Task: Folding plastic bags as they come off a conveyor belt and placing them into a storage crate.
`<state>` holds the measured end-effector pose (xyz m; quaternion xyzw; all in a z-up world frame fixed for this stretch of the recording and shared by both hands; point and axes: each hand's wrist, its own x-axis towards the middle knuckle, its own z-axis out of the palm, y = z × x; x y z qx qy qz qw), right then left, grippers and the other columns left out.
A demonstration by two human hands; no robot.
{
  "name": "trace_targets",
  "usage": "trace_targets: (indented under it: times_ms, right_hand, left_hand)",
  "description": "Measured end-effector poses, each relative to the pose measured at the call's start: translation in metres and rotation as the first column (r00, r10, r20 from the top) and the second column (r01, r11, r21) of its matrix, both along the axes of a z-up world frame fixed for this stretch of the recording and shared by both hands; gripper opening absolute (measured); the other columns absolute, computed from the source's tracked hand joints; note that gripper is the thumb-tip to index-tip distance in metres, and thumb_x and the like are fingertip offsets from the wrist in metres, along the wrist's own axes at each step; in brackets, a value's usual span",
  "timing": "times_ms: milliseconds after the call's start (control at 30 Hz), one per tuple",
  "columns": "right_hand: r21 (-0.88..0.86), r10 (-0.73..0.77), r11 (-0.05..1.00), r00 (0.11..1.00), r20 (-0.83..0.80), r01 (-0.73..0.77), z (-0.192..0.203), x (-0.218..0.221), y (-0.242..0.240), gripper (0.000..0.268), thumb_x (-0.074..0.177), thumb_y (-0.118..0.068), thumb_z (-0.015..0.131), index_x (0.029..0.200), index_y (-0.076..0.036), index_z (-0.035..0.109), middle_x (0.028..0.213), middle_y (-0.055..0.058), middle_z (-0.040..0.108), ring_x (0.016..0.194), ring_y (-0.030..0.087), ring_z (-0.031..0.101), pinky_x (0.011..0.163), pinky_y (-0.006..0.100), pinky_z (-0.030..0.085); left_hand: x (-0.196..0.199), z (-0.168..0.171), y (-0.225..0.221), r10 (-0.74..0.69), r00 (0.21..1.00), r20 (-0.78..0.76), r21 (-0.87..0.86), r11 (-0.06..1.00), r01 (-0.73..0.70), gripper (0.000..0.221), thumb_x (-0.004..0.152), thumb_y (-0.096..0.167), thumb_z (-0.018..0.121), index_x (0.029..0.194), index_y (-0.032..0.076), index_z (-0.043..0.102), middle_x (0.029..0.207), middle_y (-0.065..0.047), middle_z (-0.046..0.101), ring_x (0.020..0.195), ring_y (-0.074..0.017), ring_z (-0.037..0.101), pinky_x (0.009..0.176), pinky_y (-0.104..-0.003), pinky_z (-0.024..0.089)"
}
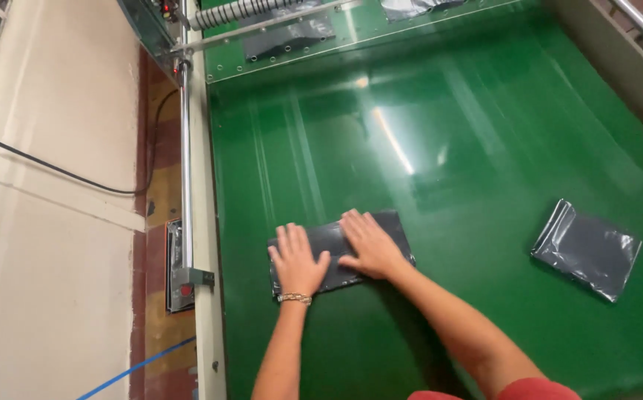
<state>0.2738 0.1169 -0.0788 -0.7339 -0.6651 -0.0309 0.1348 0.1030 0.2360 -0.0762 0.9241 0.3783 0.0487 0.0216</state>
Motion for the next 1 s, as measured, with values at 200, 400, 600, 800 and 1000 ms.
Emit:
trace_targets:
  times_ms: [200,400,600,800,1000]
  right_hand:
    - [0.0,-0.3,0.953,0.941,0.154,0.304,-0.013,0.069,-0.039,0.088,0.097,-0.065,0.033,0.152,0.004,0.028,0.159,0.023,0.029,0.151,0.038,0.02,0.123,0.051,0.015]
    - [0.139,0.189,0.977,0.954,-0.234,-0.159,0.016,-0.063,-0.017,0.07,0.074,-0.011,0.062,0.139,0.007,0.043,0.146,0.029,0.045,0.138,0.047,0.039,0.113,0.06,0.029]
    - [0.253,0.323,0.937,0.87,-0.372,-0.24,-0.023,-0.13,-0.105,0.028,0.098,-0.019,0.059,0.122,-0.005,0.065,0.132,0.019,0.063,0.125,0.037,0.057,0.11,0.053,0.037]
    - [-0.068,-0.108,0.989,0.327,-0.939,0.131,-0.025,-0.114,-0.162,0.023,0.104,-0.024,0.049,0.084,-0.013,0.049,0.08,-0.004,0.047,0.075,0.011,0.04,0.07,0.033,0.041]
    - [-0.435,-0.221,0.799,-0.47,-0.855,0.416,-0.13,-0.086,-0.134,0.032,0.1,-0.027,0.054,0.129,-0.017,0.061,0.095,-0.003,0.062,0.079,0.011,0.067,0.067,0.027,0.058]
  left_hand:
    - [-0.1,0.007,0.025,-0.302,0.936,0.178,-0.021,0.95,0.311,0.09,0.087,0.061,0.059,0.152,0.003,0.034,0.162,-0.015,0.029,0.152,-0.0346,0.02,0.114,-0.062,0.025]
    - [-0.084,0.036,0.014,-0.748,0.661,-0.057,0.597,0.505,0.623,0.022,0.081,0.003,0.056,0.068,0.018,0.046,0.068,0.0,0.043,0.062,-0.0182,0.043,0.047,-0.031,0.031]
    - [-0.085,0.06,-0.072,-0.756,0.651,0.064,-0.358,0.592,0.722,0.02,0.078,0.028,0.06,0.068,0.013,0.068,0.071,-0.012,0.07,0.063,-0.0359,0.065,0.056,-0.049,0.049]
    - [-0.069,-0.005,-0.017,0.004,0.999,0.054,-0.966,-0.254,0.054,0.095,0.094,0.064,-0.007,0.105,0.009,0.07,0.116,-0.015,0.076,0.116,-0.0263,0.071,0.098,-0.031,0.047]
    - [-0.051,-0.01,-0.027,-0.035,0.984,0.175,-0.638,0.757,0.141,0.035,0.091,0.059,0.062,0.093,0.025,0.071,0.088,0.001,0.076,0.092,-0.0235,0.072,0.077,-0.039,0.059]
